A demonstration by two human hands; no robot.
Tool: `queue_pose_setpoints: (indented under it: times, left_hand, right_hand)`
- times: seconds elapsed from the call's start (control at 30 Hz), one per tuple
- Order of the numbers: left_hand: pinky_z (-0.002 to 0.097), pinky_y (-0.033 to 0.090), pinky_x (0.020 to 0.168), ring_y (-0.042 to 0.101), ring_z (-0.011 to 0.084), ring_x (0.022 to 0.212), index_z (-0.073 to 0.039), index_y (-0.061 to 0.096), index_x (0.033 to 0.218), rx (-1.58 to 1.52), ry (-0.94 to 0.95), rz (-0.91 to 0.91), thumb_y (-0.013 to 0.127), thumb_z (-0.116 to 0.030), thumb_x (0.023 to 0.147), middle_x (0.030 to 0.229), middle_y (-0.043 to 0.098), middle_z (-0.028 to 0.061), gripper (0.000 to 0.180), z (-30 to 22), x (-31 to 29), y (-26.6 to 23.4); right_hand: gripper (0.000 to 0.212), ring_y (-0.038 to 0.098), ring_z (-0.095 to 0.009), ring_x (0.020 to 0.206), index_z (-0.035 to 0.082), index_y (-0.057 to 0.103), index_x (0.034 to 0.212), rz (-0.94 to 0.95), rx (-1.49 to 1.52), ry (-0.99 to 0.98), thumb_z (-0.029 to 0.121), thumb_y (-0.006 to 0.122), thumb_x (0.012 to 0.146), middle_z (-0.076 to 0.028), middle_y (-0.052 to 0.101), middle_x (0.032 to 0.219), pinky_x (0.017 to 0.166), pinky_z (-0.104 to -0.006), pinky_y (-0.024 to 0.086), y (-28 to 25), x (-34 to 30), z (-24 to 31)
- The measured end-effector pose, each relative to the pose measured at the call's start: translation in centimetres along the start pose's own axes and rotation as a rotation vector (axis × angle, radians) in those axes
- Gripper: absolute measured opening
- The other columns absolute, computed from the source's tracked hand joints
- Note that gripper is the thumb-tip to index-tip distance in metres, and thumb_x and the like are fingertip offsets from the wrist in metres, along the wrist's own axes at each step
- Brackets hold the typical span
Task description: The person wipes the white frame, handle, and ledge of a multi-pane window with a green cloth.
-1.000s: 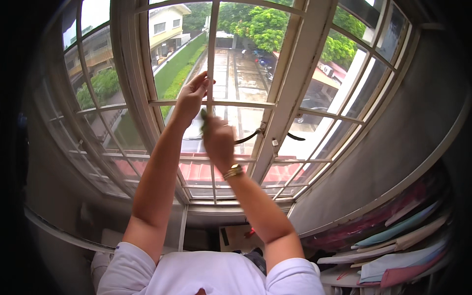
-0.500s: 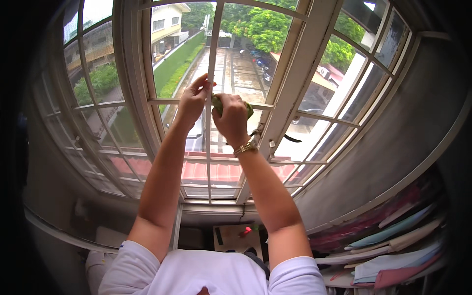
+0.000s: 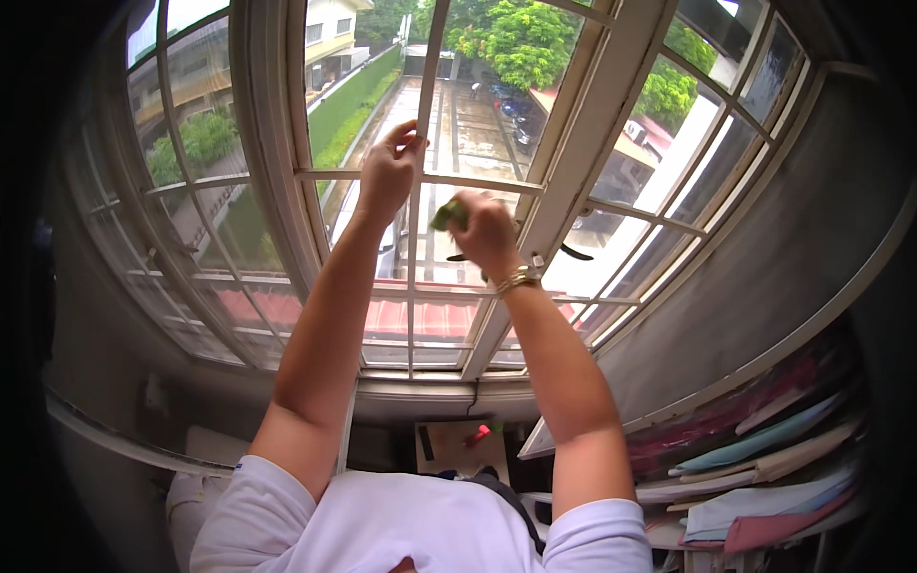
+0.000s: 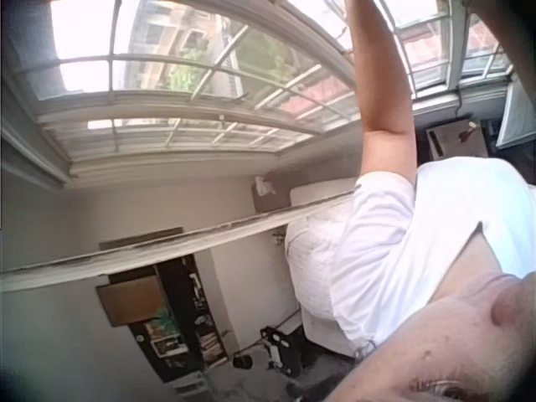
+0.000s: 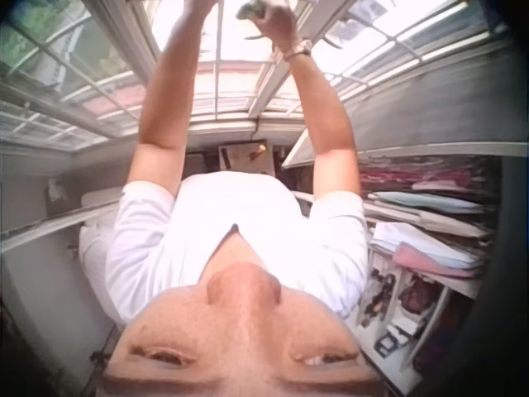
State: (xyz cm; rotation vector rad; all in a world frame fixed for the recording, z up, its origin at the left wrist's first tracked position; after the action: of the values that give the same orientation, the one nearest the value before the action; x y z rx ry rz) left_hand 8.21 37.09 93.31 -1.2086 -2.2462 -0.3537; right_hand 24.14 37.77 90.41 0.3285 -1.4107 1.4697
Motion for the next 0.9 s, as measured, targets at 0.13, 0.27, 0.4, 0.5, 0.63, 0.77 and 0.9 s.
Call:
queue_pose_setpoints:
  times: [0.13, 0.27, 0.4, 0.5, 0.63, 0.77, 0.9]
  left_hand:
    - [0.0342, 0.048, 0.071, 0.064, 0.0262, 0.081, -0.010, 0.060, 0.112, 0.028, -0.010, -0.008, 0.056, -0.021, 0.086, 0.093, 0.067, 0.0113, 0.029, -0.2, -0.3, 0.2]
    - [0.0346, 0.048, 0.072, 0.065, 0.0268, 0.082, -0.009, 0.059, 0.113, 0.046, -0.026, -0.002, 0.056, -0.019, 0.086, 0.094, 0.066, 0.0118, 0.029, -0.1, -0.5, -0.7]
    - [0.0256, 0.045, 0.063, 0.060, 0.0110, 0.073, -0.009, 0.059, 0.116, 0.065, 0.027, -0.001, 0.053, -0.017, 0.089, 0.092, 0.067, 0.0061, 0.029, -0.6, -0.6, 0.1]
    - [0.0349, 0.048, 0.073, 0.065, 0.0268, 0.083, -0.009, 0.060, 0.111, 0.038, 0.025, -0.052, 0.056, -0.020, 0.086, 0.094, 0.067, 0.0124, 0.028, -0.4, -0.6, 0.0]
    - [0.0341, 0.048, 0.072, 0.065, 0.0263, 0.080, -0.009, 0.061, 0.111, -0.001, -0.012, -0.058, 0.054, -0.017, 0.086, 0.094, 0.067, 0.0113, 0.027, 0.3, -0.4, -0.2]
    - [0.0362, 0.044, 0.080, 0.056, 0.0288, 0.094, -0.007, 0.054, 0.117, 0.069, 0.048, -0.177, 0.056, -0.019, 0.086, 0.105, 0.056, 0.0165, 0.033, -1.4, -1.7, -0.3]
    - [0.0412, 0.033, 0.092, 0.045, 0.0354, 0.100, -0.005, 0.044, 0.119, 0.192, 0.496, -0.434, 0.062, -0.012, 0.081, 0.113, 0.041, 0.0217, 0.043, -4.4, -5.1, 0.5]
  right_hand:
    - [0.015, 0.060, -0.024, 0.084, 0.012, 0.061, 0.082, -0.308, -0.462, -0.277, 0.013, 0.067, 0.068, -0.008, 0.063, 0.084, 0.081, -0.0385, 0.041, -6.6, 3.1, 2.9]
    - [0.010, 0.057, -0.019, 0.094, 0.016, 0.064, 0.087, -0.204, -1.097, -0.610, 0.019, 0.061, 0.078, -0.002, 0.063, 0.090, 0.090, -0.0379, 0.034, -9.0, 9.6, 7.0]
    - [0.020, 0.056, -0.018, 0.097, 0.014, 0.065, 0.092, 0.002, -1.662, -0.387, 0.017, 0.046, 0.085, -0.003, 0.062, 0.093, 0.092, -0.0371, 0.033, -12.2, 13.0, 3.2]
    - [0.021, 0.057, -0.019, 0.091, 0.012, 0.065, 0.091, -0.013, -1.696, -0.447, 0.018, 0.047, 0.083, -0.004, 0.063, 0.089, 0.088, -0.0364, 0.036, -10.4, 11.8, 1.8]
    - [0.028, 0.058, -0.018, 0.088, 0.013, 0.069, 0.088, 0.374, -1.560, -0.125, 0.025, 0.044, 0.086, -0.005, 0.064, 0.087, 0.079, -0.0368, 0.036, -6.2, 9.2, -0.7]
    - [0.024, 0.060, -0.020, 0.084, 0.011, 0.067, 0.088, 0.604, -1.428, -0.124, 0.026, 0.049, 0.083, -0.006, 0.065, 0.086, 0.079, -0.0361, 0.038, -4.6, 6.2, -1.8]
    - [0.020, 0.060, -0.024, 0.088, 0.005, 0.060, 0.094, -0.151, -0.578, -0.064, 0.016, 0.057, 0.078, -0.011, 0.064, 0.092, 0.083, -0.0390, 0.043, -9.1, 6.0, 1.4]
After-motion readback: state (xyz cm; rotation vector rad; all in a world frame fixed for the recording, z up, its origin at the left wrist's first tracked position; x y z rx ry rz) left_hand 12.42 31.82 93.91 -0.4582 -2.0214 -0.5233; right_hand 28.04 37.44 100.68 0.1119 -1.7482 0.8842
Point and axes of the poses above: each hand's wrist, its own x-axis towards the middle knuckle, its own y-axis out of the palm, z = x × y, the point moved 6 cm from there along x, towards the middle knuckle
